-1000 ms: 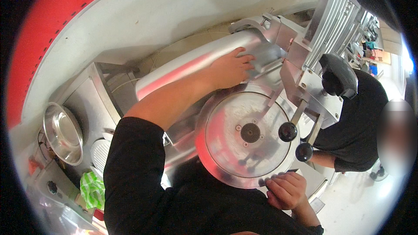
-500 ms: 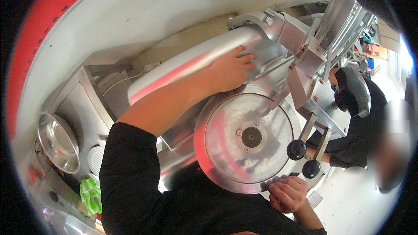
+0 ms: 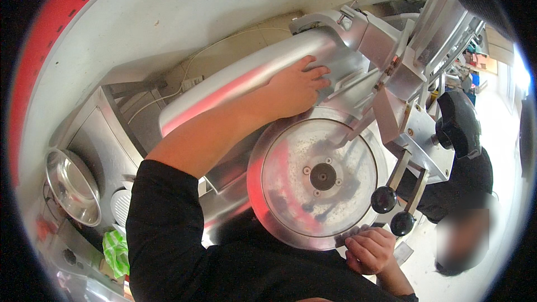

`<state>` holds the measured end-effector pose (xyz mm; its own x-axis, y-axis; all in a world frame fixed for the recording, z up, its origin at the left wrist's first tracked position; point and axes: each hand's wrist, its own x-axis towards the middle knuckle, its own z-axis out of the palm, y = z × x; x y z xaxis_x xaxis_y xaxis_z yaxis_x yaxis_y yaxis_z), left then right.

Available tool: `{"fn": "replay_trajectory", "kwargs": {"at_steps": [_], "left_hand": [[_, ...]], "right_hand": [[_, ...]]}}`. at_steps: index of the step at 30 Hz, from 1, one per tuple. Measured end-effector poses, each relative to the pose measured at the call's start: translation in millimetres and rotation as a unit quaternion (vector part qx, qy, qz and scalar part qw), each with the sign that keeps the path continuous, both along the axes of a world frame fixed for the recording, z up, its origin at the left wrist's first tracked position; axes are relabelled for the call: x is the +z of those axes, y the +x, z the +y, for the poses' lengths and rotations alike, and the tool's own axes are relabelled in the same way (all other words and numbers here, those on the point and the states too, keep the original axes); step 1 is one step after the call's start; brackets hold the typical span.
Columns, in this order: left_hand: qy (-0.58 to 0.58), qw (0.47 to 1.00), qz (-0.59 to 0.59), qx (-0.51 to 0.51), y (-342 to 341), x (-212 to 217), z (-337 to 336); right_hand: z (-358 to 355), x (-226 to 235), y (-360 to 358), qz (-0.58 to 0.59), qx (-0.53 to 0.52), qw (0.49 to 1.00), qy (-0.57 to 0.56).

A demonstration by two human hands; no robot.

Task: The person assembles a commercial meat slicer by attaching the blade guard and securing the circular blade onto the machine. They use a wrench to tighten bolts and adjust the blade guard, then place the blade onto the slicer and secure it with a knob.

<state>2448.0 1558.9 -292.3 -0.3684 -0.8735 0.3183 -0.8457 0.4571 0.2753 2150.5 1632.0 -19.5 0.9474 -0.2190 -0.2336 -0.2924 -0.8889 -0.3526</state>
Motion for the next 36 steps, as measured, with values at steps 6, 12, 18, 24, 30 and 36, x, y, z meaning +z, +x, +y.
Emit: {"fn": "replay_trajectory", "kwargs": {"at_steps": [6,12,18,24,30,36], "left_hand": [[0.009,1.0,0.021,-0.001,1,7,2],[0.015,1.0,0.017,-0.016,4,12,3],[-0.002,1.0,0.0,-0.003,0,2,0],[-0.015,1.0,0.019,0.009,-3,1,1],[0.04,0.998,0.029,-0.027,5,15,2],[0.017,0.999,0.009,-0.029,5,6,0]], "right_hand": [[-1,-1,2,-0.011,0.006,1.0,0.011],[-2,0,2,-0.007,0.008,1.0,0.02],[-3,1,1,-0.003,0.016,1.0,0.014],[-3,-1,1,-0.004,0.013,1.0,0.003],[-1,2,-1,0.022,0.008,0.999,-0.029],[-3,2,-2,0.021,0.013,0.999,-0.029]]}}
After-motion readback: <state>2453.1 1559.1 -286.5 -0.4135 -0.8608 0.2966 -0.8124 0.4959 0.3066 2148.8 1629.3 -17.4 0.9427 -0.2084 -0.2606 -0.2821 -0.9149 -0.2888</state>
